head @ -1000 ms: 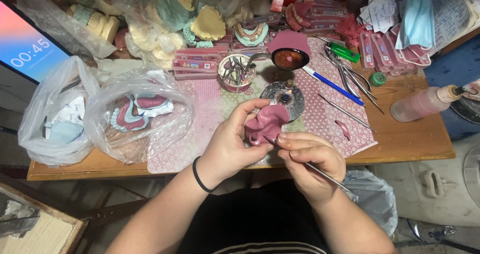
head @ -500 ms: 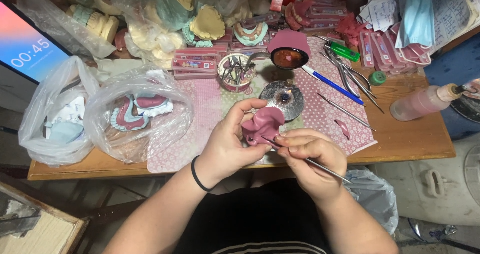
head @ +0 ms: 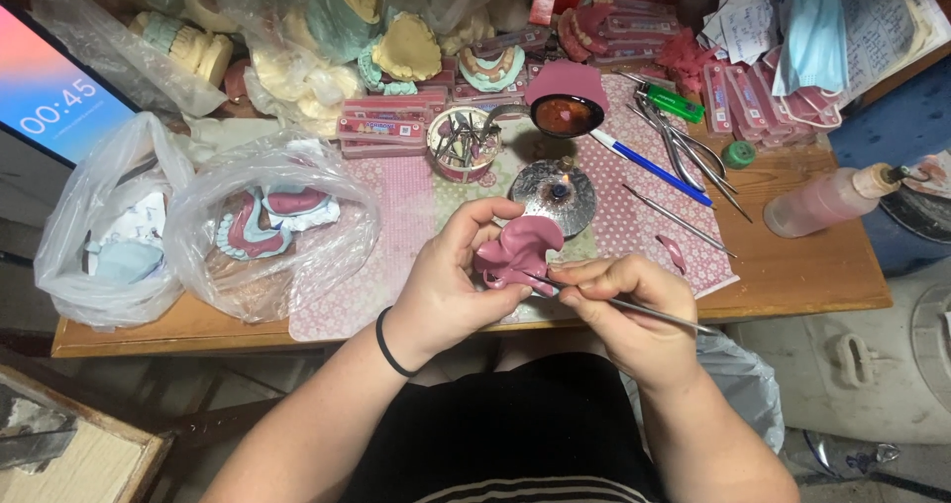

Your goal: A person is refining and shaping a pink dental wax model using various laboratory tools and liquids at a workbench.

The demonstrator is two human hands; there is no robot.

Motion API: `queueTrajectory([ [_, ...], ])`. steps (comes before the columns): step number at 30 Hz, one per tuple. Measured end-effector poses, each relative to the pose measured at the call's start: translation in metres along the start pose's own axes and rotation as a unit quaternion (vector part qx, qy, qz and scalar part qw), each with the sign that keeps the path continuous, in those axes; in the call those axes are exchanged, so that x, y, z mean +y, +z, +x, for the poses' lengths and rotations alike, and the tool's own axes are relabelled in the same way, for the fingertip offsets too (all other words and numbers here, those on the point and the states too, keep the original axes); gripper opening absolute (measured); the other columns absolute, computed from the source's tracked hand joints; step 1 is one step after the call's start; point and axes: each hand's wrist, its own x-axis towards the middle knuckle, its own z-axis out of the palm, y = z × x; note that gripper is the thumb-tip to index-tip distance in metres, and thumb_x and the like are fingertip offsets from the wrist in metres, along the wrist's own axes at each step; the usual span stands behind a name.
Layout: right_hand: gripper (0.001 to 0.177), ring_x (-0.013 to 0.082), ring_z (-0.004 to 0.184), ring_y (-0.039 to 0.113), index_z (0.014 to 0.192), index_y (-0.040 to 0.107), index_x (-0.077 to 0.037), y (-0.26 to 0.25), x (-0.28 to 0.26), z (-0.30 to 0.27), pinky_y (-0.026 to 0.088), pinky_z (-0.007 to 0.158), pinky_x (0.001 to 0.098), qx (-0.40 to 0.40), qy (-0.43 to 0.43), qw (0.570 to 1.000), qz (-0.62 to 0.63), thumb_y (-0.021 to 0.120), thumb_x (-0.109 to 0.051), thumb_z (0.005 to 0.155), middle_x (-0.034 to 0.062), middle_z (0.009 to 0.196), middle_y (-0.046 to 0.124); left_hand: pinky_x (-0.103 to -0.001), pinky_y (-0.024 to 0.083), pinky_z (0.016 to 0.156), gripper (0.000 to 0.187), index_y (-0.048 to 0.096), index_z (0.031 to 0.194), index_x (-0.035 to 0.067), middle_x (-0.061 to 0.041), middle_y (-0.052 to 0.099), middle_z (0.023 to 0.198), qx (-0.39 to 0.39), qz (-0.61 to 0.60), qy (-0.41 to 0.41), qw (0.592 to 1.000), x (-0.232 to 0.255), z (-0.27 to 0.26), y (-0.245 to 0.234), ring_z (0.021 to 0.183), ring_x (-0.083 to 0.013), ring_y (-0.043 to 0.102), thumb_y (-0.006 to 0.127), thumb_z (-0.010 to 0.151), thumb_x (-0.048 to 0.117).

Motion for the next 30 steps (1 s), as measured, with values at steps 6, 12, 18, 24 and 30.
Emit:
queueTrajectory([
  [6,0.016,0.0333,0.094,0.08,0.081,0.066,0.006,0.0,-0.003,-0.001,0.064,0.079,0.0437,0.009,0.03,0.999,-0.006,0.082,0.01,0.079,0.0228,0.09,0.08,-0.024,0.054,0.065,0.071,0.056,0.137,0.004,-0.014,0.073,0.093,0.008,0.011,0.004,1.0,0.002,0.0,-0.001,0.082,-0.0147,0.065,0.081,0.072,-0.01],
  [12,0.017,0.0383,0.094,0.08,0.08,0.065,0.007,-0.004,-0.003,-0.001,0.065,0.079,0.0459,0.002,0.024,1.0,-0.004,0.081,0.012,0.079,0.0248,0.089,0.079,-0.024,0.054,0.068,0.071,0.055,0.137,0.004,-0.014,0.073,0.093,0.006,0.008,-0.006,1.0,0.001,-0.001,0.0,0.084,-0.0154,0.065,0.081,0.072,-0.01],
  [18,0.016,0.0395,0.097,0.08,0.081,0.064,0.006,-0.007,-0.006,-0.001,0.065,0.08,0.0473,-0.001,0.028,1.0,0.0,0.079,0.012,0.08,0.0248,0.09,0.079,-0.026,0.056,0.066,0.07,0.056,0.136,0.005,-0.014,0.074,0.092,0.005,0.024,-0.004,1.0,0.0,0.0,0.0,0.082,-0.016,0.066,0.083,0.072,-0.009],
  [24,0.017,0.0397,0.098,0.08,0.082,0.062,0.005,-0.006,-0.004,-0.005,0.064,0.082,0.0463,0.008,0.03,0.999,0.009,0.078,0.011,0.082,0.0249,0.091,0.078,-0.028,0.058,0.069,0.07,0.056,0.136,0.006,-0.013,0.073,0.092,0.01,0.041,-0.019,0.999,0.003,0.001,-0.001,0.084,-0.0165,0.067,0.083,0.072,-0.007],
  [30,0.02,0.0405,0.098,0.08,0.082,0.059,0.005,-0.012,0.001,-0.007,0.064,0.082,0.0467,0.008,0.029,0.999,0.037,0.077,0.013,0.081,0.0265,0.09,0.076,-0.029,0.06,0.07,0.071,0.056,0.136,0.006,-0.012,0.073,0.092,0.014,0.034,-0.026,0.999,0.002,0.001,0.0,0.085,-0.0164,0.068,0.083,0.072,-0.007],
])
